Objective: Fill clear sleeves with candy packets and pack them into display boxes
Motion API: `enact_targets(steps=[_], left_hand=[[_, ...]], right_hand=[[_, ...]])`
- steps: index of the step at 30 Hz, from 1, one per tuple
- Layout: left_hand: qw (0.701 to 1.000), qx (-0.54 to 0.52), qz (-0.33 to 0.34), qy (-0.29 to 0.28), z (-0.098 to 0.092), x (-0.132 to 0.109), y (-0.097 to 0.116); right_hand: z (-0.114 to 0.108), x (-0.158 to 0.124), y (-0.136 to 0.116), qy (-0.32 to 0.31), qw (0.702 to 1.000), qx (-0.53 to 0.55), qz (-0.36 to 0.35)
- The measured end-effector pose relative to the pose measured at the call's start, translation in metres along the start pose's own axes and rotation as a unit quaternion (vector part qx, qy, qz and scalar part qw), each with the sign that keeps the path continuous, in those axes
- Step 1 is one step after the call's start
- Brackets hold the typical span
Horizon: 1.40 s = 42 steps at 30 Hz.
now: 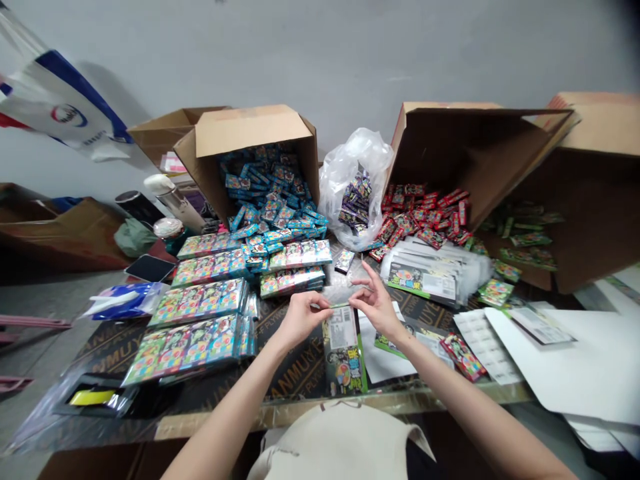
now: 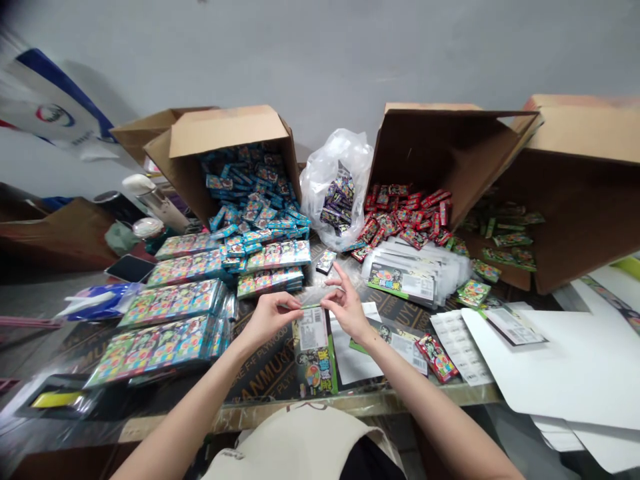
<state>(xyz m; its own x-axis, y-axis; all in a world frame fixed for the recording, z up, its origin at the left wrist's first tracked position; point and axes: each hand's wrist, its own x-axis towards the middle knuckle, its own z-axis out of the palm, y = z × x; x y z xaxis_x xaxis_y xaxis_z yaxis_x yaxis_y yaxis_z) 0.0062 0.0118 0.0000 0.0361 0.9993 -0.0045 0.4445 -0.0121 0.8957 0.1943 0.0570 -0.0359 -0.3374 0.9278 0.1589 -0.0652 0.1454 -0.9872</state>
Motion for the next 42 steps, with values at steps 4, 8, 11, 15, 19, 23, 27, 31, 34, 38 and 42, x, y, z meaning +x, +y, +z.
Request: enact_targets(steps=[4,8,11,15,19,23,27,31,34,38,42], left_hand=[[0.997,0.077,0.031,0.002,0.005,-0.004,0.004],[0.992,0.110,0.056,0.012,0.010,-0.006,0.008],[0.993,0.091,0.044,0.055,0.016,-0.006,0.004],[0.995,0.018,0.003,0.096,0.020,-0.006,-0.005],[0.994,-0.017,-0.005,0.106,0.020,-0.009,-0.008],[0.993,0.016,0.015,0.119,0.022,-0.012,-0.003],[0.985,0.061,0.029,0.160,0.028,-0.014,0.000],[0.983,0.071,0.036,0.163,0.031,-0.014,0.002],[0.991,0.059,0.023,0.120,0.026,-0.010,0.006],[0.998,0.035,-0.008,-0.050,0.003,0.001,0.014],[0.994,-0.078,-0.072,-0.015,-0.036,0.004,0.017]], right_hand=[[-0.003,0.007,-0.017,0.018,0.997,-0.069,-0.040],[-0.005,0.020,-0.044,0.019,0.994,-0.088,-0.060],[-0.002,0.026,-0.054,-0.048,0.997,-0.055,-0.021],[0.008,0.027,-0.050,-0.120,0.992,-0.021,0.014],[0.017,0.026,-0.039,-0.144,0.989,-0.026,0.036],[0.021,0.025,-0.033,-0.145,0.988,-0.023,0.043],[0.022,0.019,-0.034,-0.118,0.990,-0.078,0.028],[0.026,0.013,-0.033,-0.076,0.992,-0.093,0.046],[0.030,0.014,-0.024,-0.027,0.990,-0.011,0.138],[0.028,0.020,-0.015,0.012,0.971,0.028,0.238],[0.008,0.014,-0.015,0.089,0.985,-0.028,0.148]])
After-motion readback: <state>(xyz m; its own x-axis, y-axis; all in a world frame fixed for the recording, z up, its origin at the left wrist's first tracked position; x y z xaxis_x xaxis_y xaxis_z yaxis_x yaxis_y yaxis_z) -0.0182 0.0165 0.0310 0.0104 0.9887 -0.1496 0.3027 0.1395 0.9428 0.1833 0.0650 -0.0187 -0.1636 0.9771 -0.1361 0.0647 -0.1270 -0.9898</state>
